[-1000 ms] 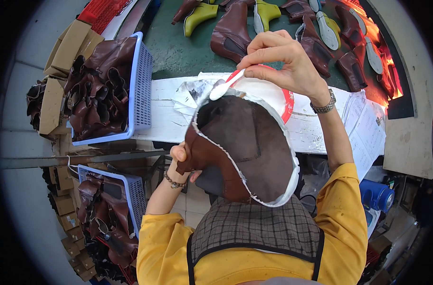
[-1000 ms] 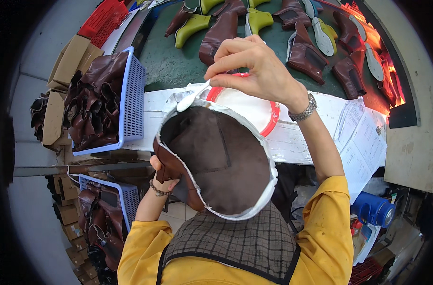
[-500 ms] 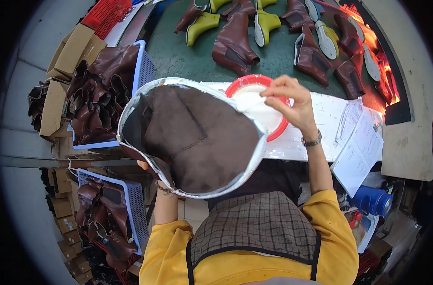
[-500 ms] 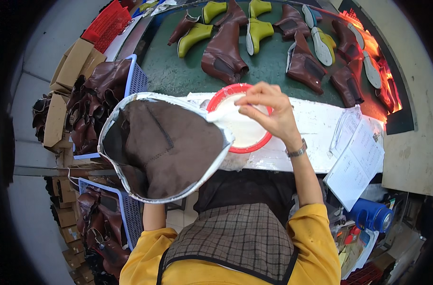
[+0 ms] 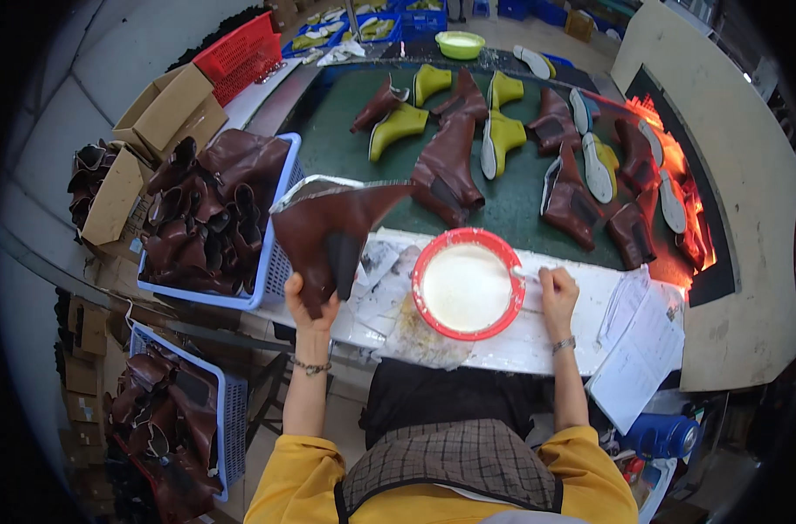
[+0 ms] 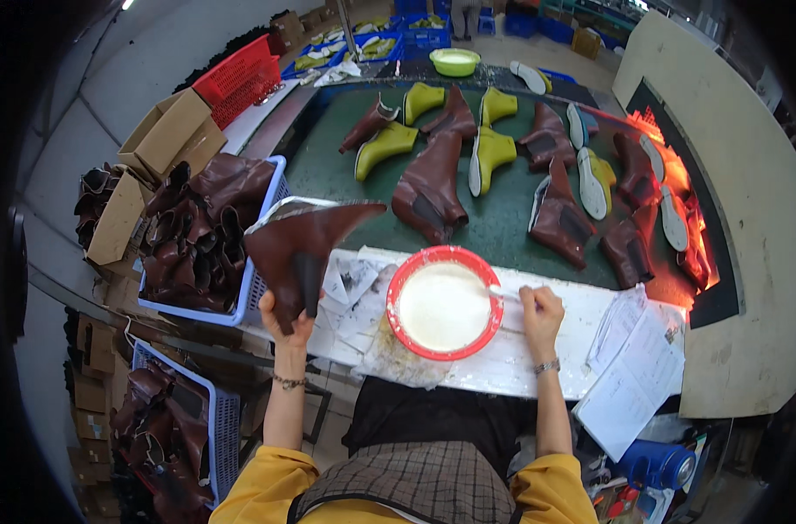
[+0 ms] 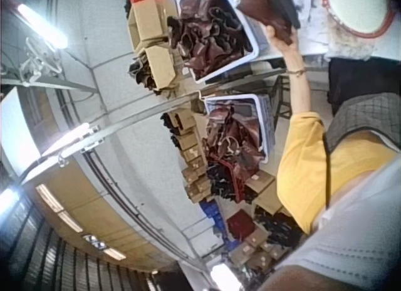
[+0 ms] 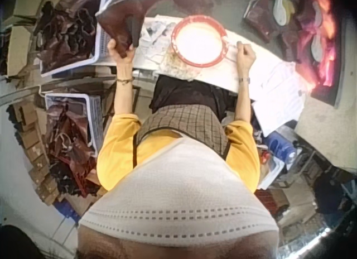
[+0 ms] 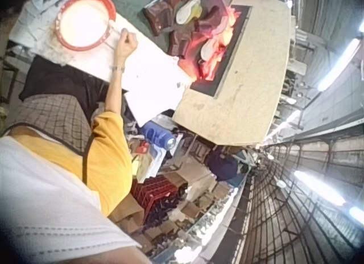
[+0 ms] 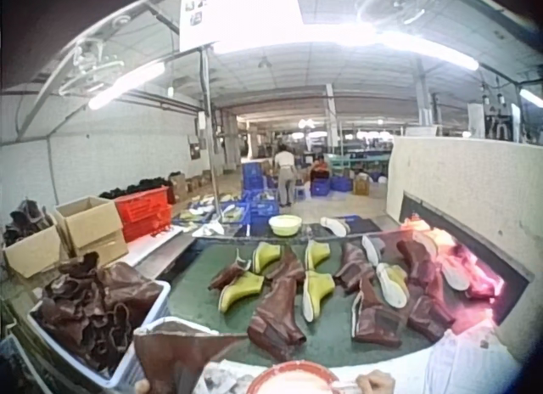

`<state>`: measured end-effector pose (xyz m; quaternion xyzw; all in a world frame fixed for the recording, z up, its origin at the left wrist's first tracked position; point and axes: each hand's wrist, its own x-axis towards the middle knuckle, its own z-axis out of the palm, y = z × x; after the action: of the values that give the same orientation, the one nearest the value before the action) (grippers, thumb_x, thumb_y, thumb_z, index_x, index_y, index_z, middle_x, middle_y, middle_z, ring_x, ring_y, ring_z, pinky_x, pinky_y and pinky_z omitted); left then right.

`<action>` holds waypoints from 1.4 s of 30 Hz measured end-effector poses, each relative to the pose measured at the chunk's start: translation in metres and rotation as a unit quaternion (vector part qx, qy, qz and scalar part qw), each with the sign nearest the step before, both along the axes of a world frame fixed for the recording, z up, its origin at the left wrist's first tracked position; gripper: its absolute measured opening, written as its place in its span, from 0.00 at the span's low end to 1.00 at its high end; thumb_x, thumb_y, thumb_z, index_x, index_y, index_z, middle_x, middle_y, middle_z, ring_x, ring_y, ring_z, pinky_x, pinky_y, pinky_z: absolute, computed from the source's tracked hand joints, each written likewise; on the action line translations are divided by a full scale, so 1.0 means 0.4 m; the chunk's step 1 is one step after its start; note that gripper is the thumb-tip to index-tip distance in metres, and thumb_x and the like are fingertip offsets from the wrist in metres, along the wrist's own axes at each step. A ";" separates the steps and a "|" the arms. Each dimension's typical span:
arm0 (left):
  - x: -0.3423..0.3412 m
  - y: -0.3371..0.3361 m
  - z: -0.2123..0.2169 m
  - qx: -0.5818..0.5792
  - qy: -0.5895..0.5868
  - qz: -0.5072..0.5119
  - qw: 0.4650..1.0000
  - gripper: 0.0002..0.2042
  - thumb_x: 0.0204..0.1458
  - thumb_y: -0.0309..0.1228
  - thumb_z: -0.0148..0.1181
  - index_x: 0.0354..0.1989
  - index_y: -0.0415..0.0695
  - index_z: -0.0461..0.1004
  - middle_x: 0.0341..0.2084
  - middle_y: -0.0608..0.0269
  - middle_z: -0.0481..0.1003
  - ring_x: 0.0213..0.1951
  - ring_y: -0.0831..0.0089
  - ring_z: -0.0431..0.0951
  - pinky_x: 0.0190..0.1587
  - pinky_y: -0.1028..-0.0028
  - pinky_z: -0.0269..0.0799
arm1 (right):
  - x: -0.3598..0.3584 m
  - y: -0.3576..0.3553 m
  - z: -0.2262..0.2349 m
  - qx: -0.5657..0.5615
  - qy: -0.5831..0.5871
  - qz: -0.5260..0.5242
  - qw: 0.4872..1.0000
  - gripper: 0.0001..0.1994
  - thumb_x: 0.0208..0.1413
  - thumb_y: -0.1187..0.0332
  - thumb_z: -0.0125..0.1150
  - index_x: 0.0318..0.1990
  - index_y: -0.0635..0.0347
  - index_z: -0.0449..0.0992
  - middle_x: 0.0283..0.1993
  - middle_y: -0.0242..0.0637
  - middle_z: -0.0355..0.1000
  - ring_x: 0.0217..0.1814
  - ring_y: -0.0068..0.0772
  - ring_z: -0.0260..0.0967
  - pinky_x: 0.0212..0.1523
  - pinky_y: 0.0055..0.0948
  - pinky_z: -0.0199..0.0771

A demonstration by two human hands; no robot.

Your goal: Applying glue to the edges of brown leather shoe uppers using a toothbrush.

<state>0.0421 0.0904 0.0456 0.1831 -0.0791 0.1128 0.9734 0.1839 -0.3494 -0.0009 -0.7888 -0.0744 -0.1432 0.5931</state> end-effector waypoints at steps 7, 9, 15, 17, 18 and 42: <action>0.406 0.045 0.035 0.012 -0.022 0.019 1.000 0.29 0.54 0.32 0.66 0.66 0.43 0.67 0.60 0.50 0.72 0.58 0.46 0.75 0.47 0.57 0.85 | -0.011 -0.002 -0.012 -0.091 -0.065 -0.028 0.993 0.16 0.59 0.67 0.67 0.21 0.63 0.73 0.20 0.33 0.63 0.24 0.30 0.58 0.36 0.33 0.57; 0.489 0.086 0.004 -0.007 -0.009 0.108 0.994 0.22 0.54 0.26 0.66 0.59 0.44 0.72 0.56 0.56 0.76 0.57 0.56 0.76 0.52 0.50 0.82 | -0.015 0.002 -0.013 -0.098 -0.065 -0.024 0.993 0.17 0.60 0.67 0.66 0.20 0.63 0.73 0.19 0.33 0.63 0.24 0.30 0.58 0.37 0.33 0.57; 0.572 0.142 -0.064 -0.001 0.063 0.130 0.990 0.20 0.53 0.22 0.64 0.55 0.46 0.74 0.50 0.62 0.78 0.53 0.65 0.78 0.54 0.46 0.80 | -0.001 -0.006 -0.022 -0.118 -0.058 -0.001 0.991 0.16 0.62 0.67 0.63 0.22 0.63 0.74 0.20 0.33 0.63 0.25 0.30 0.59 0.40 0.33 0.57; 0.563 0.161 -0.082 0.036 0.077 0.137 0.987 0.19 0.53 0.22 0.64 0.55 0.46 0.74 0.49 0.63 0.78 0.52 0.66 0.78 0.54 0.46 0.81 | 0.005 0.004 -0.013 -0.103 -0.066 0.002 0.992 0.15 0.63 0.68 0.61 0.23 0.62 0.75 0.20 0.33 0.63 0.26 0.30 0.60 0.42 0.32 0.58; 0.563 0.163 -0.083 0.036 0.079 0.134 0.987 0.19 0.52 0.22 0.65 0.54 0.46 0.75 0.48 0.63 0.78 0.52 0.65 0.78 0.55 0.46 0.80 | 0.008 0.004 -0.009 -0.103 -0.057 0.004 0.993 0.14 0.63 0.68 0.60 0.24 0.62 0.76 0.20 0.33 0.64 0.26 0.30 0.62 0.43 0.31 0.58; 0.549 0.185 -0.231 0.679 0.434 0.391 0.445 0.49 0.45 0.57 0.69 0.67 0.28 0.62 0.56 0.24 0.71 0.60 0.29 0.69 0.65 0.46 0.62 | -0.006 -0.025 -0.003 -0.100 -0.027 -0.026 0.994 0.12 0.65 0.65 0.61 0.33 0.61 0.84 0.24 0.32 0.72 0.28 0.28 0.63 0.45 0.33 0.60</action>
<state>0.2617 0.1644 -0.0468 0.8222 0.3824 0.2974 0.2987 0.1817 -0.3595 -0.0019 -0.8417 -0.0835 -0.1716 0.5052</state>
